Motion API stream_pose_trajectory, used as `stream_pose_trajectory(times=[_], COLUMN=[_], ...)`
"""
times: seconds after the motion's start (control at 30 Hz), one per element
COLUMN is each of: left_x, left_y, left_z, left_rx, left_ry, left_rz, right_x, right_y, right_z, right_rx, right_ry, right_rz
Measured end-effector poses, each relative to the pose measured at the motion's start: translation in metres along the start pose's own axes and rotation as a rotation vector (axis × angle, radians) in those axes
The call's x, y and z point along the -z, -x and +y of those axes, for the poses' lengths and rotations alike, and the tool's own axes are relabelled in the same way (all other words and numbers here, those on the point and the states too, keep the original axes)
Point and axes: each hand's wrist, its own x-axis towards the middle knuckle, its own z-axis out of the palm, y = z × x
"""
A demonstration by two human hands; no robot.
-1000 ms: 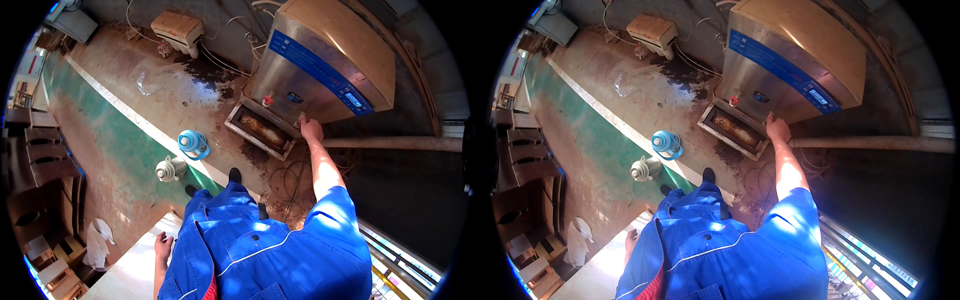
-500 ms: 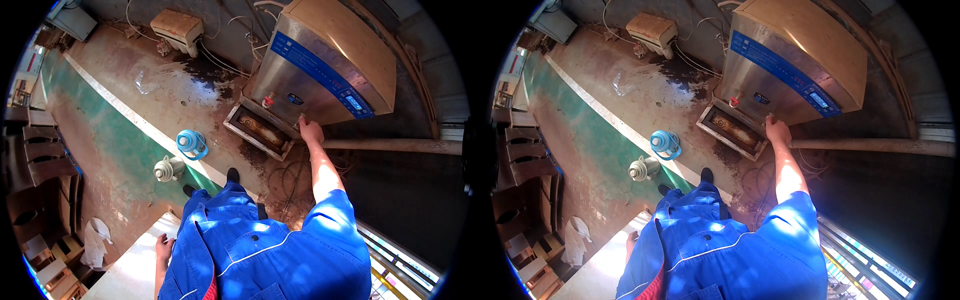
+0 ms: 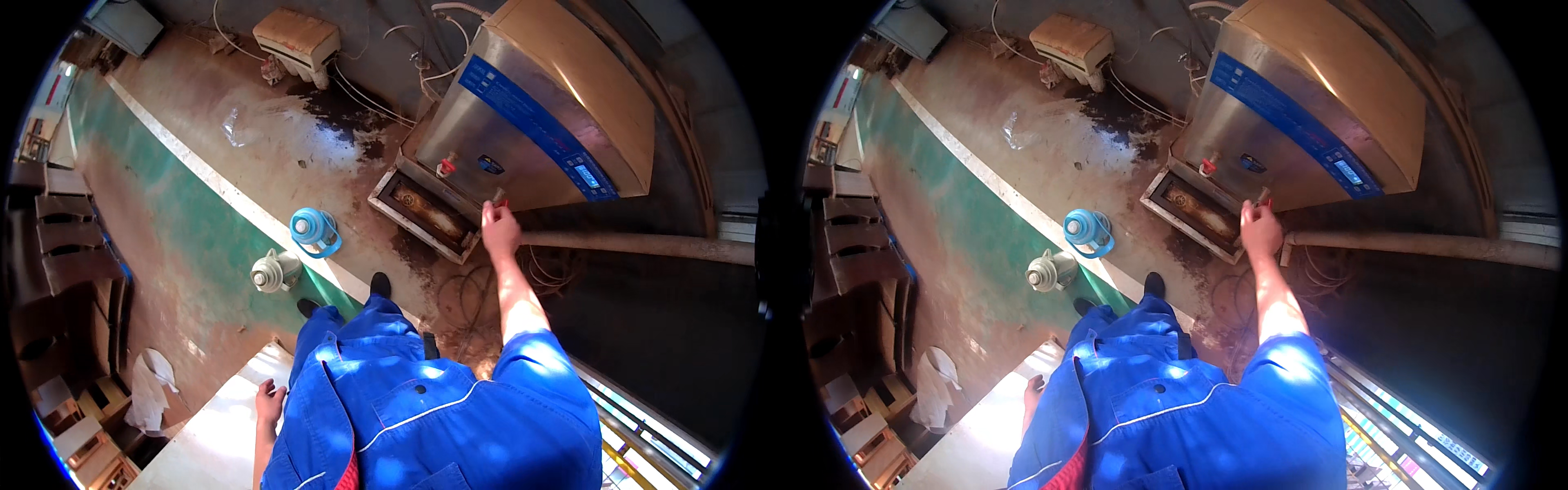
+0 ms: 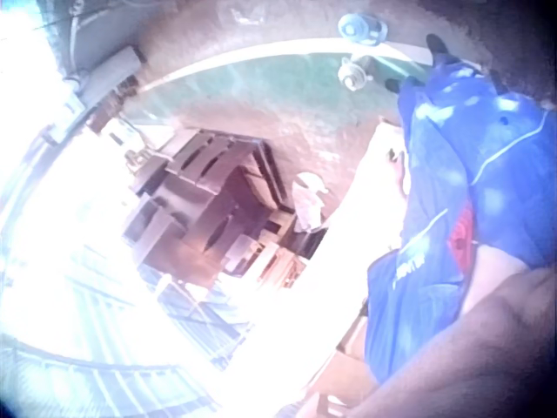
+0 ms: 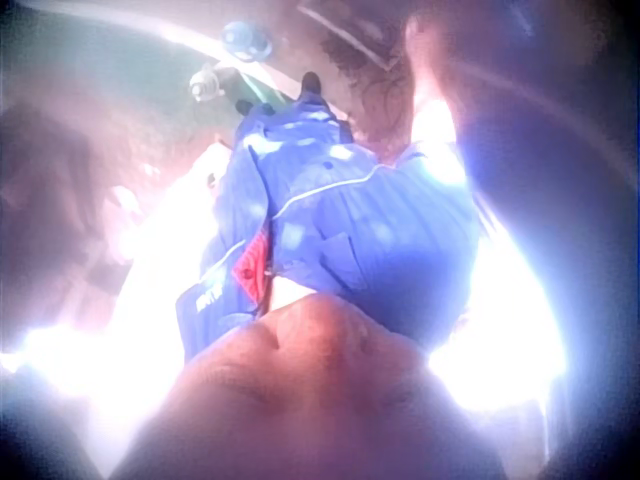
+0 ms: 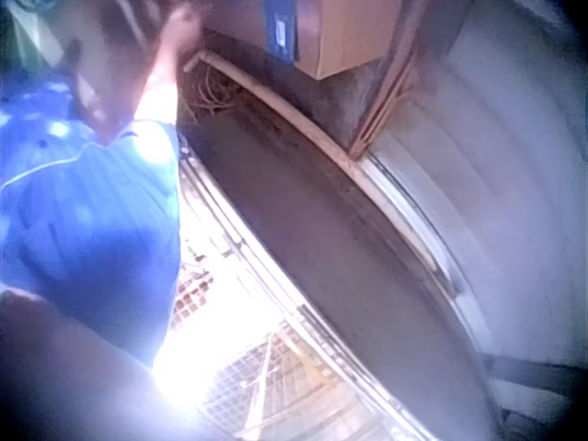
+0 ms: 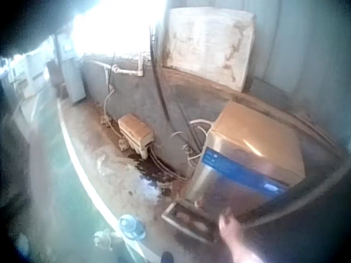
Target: The person fills a blue thermos and a white thermos from a wall-mounted water dispenser. They place each thermos under the dispenser spout, press the lever to fill, then remove and set the thermos aside before repeating the process with the second thermos.
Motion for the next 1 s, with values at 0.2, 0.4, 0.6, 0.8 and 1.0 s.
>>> stream_pose_trajectory(times=[0.2, 0.4, 0.6, 0.8, 1.0], left_x=[-0.007, 0.02, 0.075, 0.125, 0.116], left_y=[-0.009, -0.048, -0.111, -0.156, -0.154], left_z=[-0.022, -0.05, -0.047, -0.036, -0.006], left_rx=[0.022, 0.006, -0.038, -0.097, -0.072], left_ry=[0.004, 0.019, 0.012, 0.013, 0.115], left_rz=[-0.027, -0.064, -0.1, -0.065, -0.027], right_x=[-0.074, -0.106, -0.095, -0.097, -0.116], right_y=[0.099, 0.147, 0.139, 0.165, 0.199], right_z=[0.006, 0.031, 0.076, 0.073, 0.069], right_rx=[-0.03, -0.142, -0.342, -0.413, -0.607], right_ry=[-0.031, 0.124, 0.054, -0.21, -0.255], right_rz=[-0.281, -0.346, -0.214, -0.213, -0.557])
